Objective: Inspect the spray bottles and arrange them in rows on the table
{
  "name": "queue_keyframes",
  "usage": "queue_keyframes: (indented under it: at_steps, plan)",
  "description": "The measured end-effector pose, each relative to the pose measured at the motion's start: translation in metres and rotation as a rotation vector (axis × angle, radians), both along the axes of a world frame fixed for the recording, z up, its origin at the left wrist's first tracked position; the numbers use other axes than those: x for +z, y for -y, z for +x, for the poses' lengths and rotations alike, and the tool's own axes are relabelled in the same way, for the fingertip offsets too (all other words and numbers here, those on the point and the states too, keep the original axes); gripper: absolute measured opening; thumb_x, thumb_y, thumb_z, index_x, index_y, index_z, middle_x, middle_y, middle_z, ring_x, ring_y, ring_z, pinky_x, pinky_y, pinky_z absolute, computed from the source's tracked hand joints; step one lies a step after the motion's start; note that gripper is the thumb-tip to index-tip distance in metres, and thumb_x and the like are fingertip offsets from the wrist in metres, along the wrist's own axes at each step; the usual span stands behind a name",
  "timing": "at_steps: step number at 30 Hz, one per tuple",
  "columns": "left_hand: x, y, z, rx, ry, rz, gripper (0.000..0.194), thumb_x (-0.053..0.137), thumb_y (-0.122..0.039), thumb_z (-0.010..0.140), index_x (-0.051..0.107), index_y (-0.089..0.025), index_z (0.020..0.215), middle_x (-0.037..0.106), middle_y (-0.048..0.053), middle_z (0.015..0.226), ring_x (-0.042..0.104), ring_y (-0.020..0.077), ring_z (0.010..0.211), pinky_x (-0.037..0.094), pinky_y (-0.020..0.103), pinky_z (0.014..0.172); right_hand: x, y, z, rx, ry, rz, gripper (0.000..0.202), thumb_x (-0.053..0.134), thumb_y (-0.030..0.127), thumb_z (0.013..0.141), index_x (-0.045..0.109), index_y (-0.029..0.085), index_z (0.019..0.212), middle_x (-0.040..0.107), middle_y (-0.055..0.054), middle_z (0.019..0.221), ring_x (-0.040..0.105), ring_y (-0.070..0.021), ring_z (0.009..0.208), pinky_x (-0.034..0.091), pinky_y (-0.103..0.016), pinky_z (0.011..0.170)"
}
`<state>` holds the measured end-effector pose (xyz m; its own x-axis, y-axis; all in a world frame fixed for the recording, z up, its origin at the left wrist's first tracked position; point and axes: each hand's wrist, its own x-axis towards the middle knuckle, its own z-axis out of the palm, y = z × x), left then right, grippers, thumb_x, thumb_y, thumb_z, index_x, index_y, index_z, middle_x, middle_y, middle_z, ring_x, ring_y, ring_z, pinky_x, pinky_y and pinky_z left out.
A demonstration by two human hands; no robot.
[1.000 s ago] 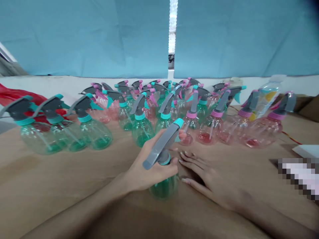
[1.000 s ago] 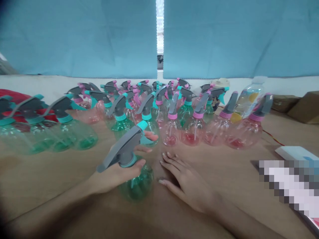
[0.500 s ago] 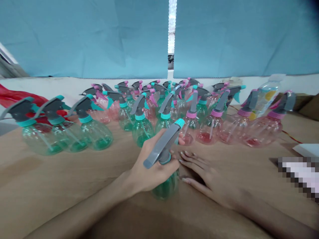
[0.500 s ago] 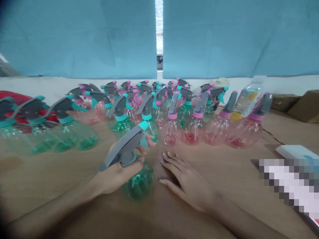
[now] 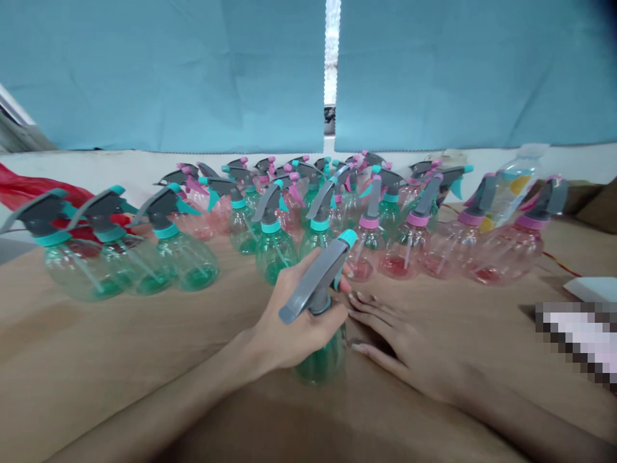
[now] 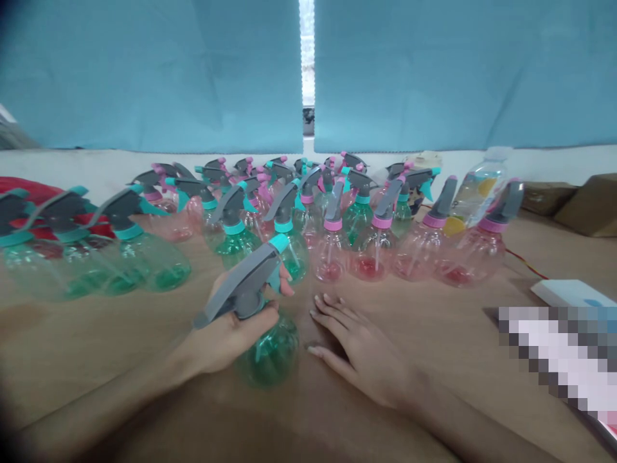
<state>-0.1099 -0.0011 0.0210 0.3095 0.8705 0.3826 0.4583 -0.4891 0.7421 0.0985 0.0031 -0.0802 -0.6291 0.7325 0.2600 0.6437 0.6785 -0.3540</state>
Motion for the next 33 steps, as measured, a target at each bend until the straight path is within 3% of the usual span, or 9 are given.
queue_keyframes:
  at_steps: [4, 7, 13, 18, 25, 29, 33]
  plan:
    - [0.004, 0.001, 0.002, 0.066, -0.033, -0.022, 0.024, 0.049, -0.017, 0.069, 0.052, -0.025, 0.091, 0.042, -0.007, 0.058, 0.044, 0.0138, 0.051, 0.037, 0.025, 0.049, 0.001, 0.0, 0.001, 0.004, -0.02, -0.009, 0.054, 0.047, 0.044, 0.093, 0.042, 0.02, 0.141, 0.043, -0.009, 0.146, 0.036, -0.0254, 0.135, 0.033, -0.051, 0.11]
    - [0.001, 0.003, 0.003, 0.093, -0.014, -0.005, 0.024, 0.05, -0.017, 0.07, 0.053, -0.024, 0.093, 0.041, -0.006, 0.061, 0.038, 0.012, 0.05, 0.036, 0.023, 0.047, 0.0, -0.001, 0.001, 0.015, -0.005, -0.002, 0.053, 0.045, 0.044, 0.094, 0.043, 0.018, 0.14, 0.042, -0.01, 0.146, 0.036, -0.0252, 0.136, 0.033, -0.051, 0.11]
    - [-0.009, 0.001, 0.002, 0.115, -0.01, -0.016, 0.038, 0.054, -0.017, 0.074, 0.056, -0.025, 0.111, 0.058, -0.002, 0.074, 0.056, 0.0171, 0.066, 0.046, 0.027, 0.059, -0.002, -0.001, 0.002, 0.026, -0.071, -0.02, 0.054, 0.051, 0.045, 0.091, 0.042, 0.024, 0.14, 0.046, -0.008, 0.144, 0.041, -0.0257, 0.133, 0.036, -0.051, 0.108]
    - [-0.009, 0.001, -0.003, 0.067, 0.023, -0.02, 0.038, 0.053, -0.014, 0.071, 0.055, -0.023, 0.108, 0.063, 0.0, 0.09, 0.062, 0.0184, 0.08, 0.05, 0.029, 0.068, 0.018, 0.008, -0.009, 0.008, -0.135, -0.102, 0.056, 0.054, 0.048, 0.088, 0.041, 0.025, 0.137, 0.053, -0.01, 0.137, 0.052, -0.0269, 0.124, 0.045, -0.048, 0.1]
    - [-0.006, 0.011, -0.034, 0.151, -0.015, 0.025, 0.051, 0.055, -0.014, 0.07, 0.055, -0.021, 0.12, 0.063, -0.002, 0.076, 0.06, 0.0162, 0.068, 0.05, 0.028, 0.063, 0.058, 0.019, -0.062, 0.053, -0.19, -0.089, 0.062, 0.062, 0.054, 0.08, 0.045, 0.025, 0.132, 0.058, -0.008, 0.13, 0.056, -0.027, 0.117, 0.048, -0.044, 0.095]
    - [-0.005, 0.02, -0.064, 0.209, -0.012, 0.004, 0.053, 0.054, -0.013, 0.073, 0.053, -0.024, 0.124, 0.065, -0.001, 0.085, 0.062, 0.0173, 0.076, 0.051, 0.03, 0.07, 0.067, 0.024, -0.099, 0.06, -0.207, -0.045, 0.068, 0.066, 0.058, 0.074, 0.047, 0.023, 0.129, 0.057, -0.011, 0.13, 0.054, -0.0305, 0.119, 0.048, -0.046, 0.094]
    - [-0.005, 0.027, -0.093, 0.28, -0.034, 0.004, 0.043, 0.056, -0.021, 0.081, 0.053, -0.025, 0.123, 0.067, 0.001, 0.088, 0.064, 0.0205, 0.082, 0.051, 0.033, 0.075, 0.068, 0.029, -0.138, 0.069, -0.282, -0.016, 0.069, 0.068, 0.06, 0.071, 0.051, 0.017, 0.121, 0.064, -0.012, 0.116, 0.058, -0.0295, 0.111, 0.049, -0.043, 0.09]
